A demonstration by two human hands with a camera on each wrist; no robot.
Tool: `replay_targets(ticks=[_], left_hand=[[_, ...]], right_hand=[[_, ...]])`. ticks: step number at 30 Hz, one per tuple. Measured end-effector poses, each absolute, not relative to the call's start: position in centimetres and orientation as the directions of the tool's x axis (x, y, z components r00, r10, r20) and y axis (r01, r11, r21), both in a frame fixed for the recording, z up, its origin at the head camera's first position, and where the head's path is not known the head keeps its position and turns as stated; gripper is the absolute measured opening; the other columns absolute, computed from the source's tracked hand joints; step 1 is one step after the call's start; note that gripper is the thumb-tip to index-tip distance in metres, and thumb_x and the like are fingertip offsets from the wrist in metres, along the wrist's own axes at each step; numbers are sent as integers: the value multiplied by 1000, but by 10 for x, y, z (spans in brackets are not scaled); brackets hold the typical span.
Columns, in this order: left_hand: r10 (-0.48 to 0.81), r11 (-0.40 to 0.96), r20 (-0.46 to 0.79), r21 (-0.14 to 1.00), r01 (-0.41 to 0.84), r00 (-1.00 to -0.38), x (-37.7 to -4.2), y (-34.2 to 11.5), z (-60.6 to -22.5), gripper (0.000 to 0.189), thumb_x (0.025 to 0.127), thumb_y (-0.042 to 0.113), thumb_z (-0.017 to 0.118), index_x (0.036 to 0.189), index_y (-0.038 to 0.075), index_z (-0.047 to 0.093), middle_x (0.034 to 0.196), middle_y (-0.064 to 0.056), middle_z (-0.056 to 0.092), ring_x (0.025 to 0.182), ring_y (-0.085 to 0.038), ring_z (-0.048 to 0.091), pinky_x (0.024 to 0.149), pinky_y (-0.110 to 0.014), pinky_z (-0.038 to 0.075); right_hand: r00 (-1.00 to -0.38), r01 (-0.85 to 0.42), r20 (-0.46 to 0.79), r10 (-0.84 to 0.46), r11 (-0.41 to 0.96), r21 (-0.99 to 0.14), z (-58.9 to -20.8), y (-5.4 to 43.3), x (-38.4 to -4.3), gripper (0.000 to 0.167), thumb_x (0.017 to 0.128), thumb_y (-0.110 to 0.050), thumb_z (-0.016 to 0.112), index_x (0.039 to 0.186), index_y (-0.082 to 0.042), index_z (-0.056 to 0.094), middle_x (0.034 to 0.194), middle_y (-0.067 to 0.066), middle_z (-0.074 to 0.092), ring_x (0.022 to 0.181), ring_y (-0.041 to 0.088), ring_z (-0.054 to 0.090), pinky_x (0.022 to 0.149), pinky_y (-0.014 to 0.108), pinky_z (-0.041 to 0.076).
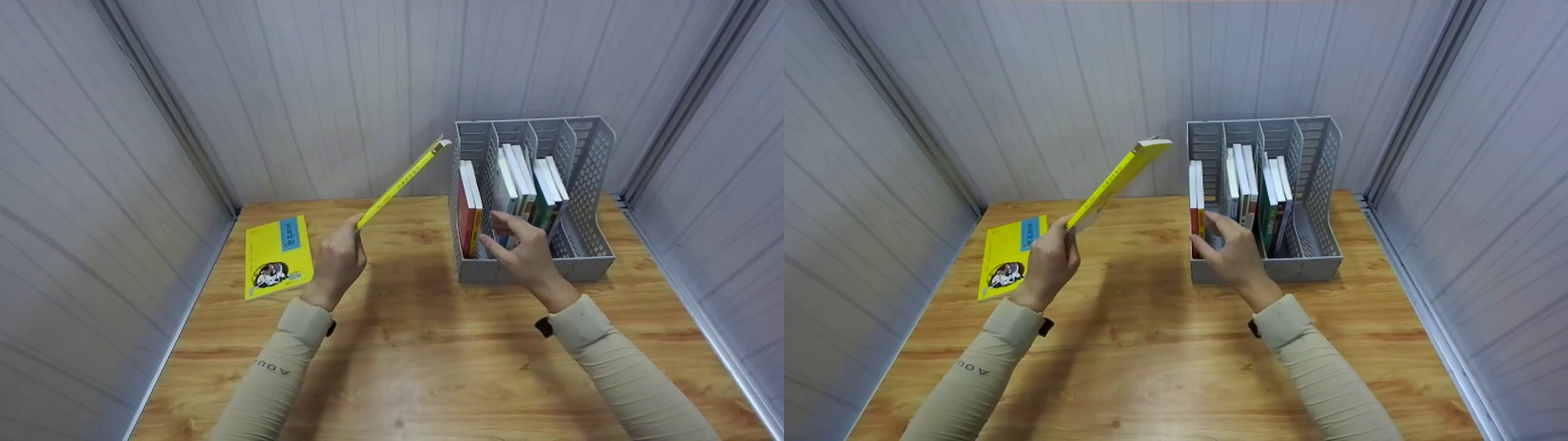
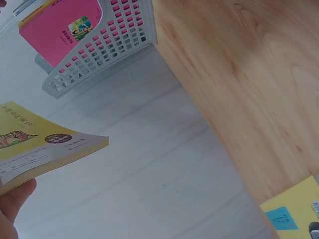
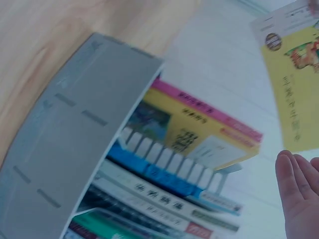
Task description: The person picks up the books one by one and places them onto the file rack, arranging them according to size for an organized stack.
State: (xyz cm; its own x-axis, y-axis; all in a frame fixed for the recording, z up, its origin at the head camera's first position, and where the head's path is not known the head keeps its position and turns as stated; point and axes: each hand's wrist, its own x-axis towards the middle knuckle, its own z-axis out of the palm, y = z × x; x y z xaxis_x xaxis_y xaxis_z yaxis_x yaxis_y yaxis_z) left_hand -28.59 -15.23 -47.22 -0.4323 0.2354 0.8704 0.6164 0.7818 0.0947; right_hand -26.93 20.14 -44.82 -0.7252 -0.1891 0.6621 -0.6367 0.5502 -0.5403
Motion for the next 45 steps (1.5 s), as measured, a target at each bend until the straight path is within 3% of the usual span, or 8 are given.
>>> replay_targets(ticks=[6, 13, 19, 24, 27, 31, 36, 45], left_hand=[[308, 776, 881, -14, 630, -360, -283, -141, -468, 34, 91, -16, 70, 124, -10, 66, 102, -24, 77, 82, -34, 79, 71, -42, 68], [343, 775, 901, -111, 622, -267, -280, -127, -463, 40, 86, -17, 71, 125, -8, 65, 103, -23, 78, 80, -33, 79, 68, -39, 67], [383, 770, 891, -162, 617, -244, -276, -117, -459, 28, 96, -13, 62, 124, -6, 63, 99, -20, 78, 79, -30, 80, 67, -37, 67], [406, 758, 892, -207, 618, -199, -275, -111, -460, 21, 108, -6, 46, 121, -5, 63, 99, -19, 78, 83, -29, 81, 70, -36, 68], [426, 748, 891, -249, 615, -158, -274, -108, -460, 22, 110, -4, 45, 118, -6, 65, 102, -19, 80, 88, -29, 82, 75, -36, 68], [457, 736, 881, -298, 608, -122, -274, -105, -462, 20, 110, -4, 47, 115, -7, 66, 105, -19, 81, 93, -28, 82, 79, -35, 68], [475, 738, 875, -339, 583, -93, -274, -102, -463, 20, 111, -2, 48, 114, -6, 68, 105, -18, 82, 93, -26, 82, 76, -33, 68], [520, 738, 853, -421, 527, -47, -276, -97, -464, 20, 113, 5, 52, 114, -2, 71, 105, -16, 83, 93, -26, 83, 69, -30, 67]], right_hand=[[-773, -606, 614, -160, 473, -640, -437, 190, -264, 50, 95, -4, 83, 140, 9, 65, 124, 25, 76, 113, 40, 74, 96, 36, 63], [-849, -522, 514, -121, 346, -780, -427, 177, -257, 53, 97, -3, 79, 147, 5, 61, 130, 20, 75, 122, 44, 70, 101, 29, 60], [-887, -461, 445, -122, 215, -861, -421, 169, -252, 55, 101, -5, 75, 151, 4, 56, 137, 23, 69, 128, 40, 67, 104, 20, 56], [-887, -454, 437, -148, 116, -883, -417, 165, -249, 66, 101, -1, 71, 162, 1, 44, 144, 28, 62, 129, 30, 67, 107, 20, 55], [-877, -454, 439, -194, 39, -890, -415, 163, -247, 73, 100, 1, 70, 166, -1, 37, 151, 24, 57, 134, 28, 65, 112, 24, 54], [-869, -435, 430, -246, -35, -900, -414, 161, -244, 81, 101, -14, 77, 166, -3, 31, 160, 19, 52, 139, 19, 63, 117, 28, 52], [-876, -408, 423, -232, -113, -906, -413, 156, -240, 93, 100, -33, 82, 168, -6, 24, 163, 23, 49, 138, 13, 63, 116, 27, 53], [-891, -381, 420, -170, -221, -898, -409, 149, -235, 78, 107, -31, 71, 166, -7, 28, 155, 20, 54, 133, 17, 66, 112, 31, 57]])
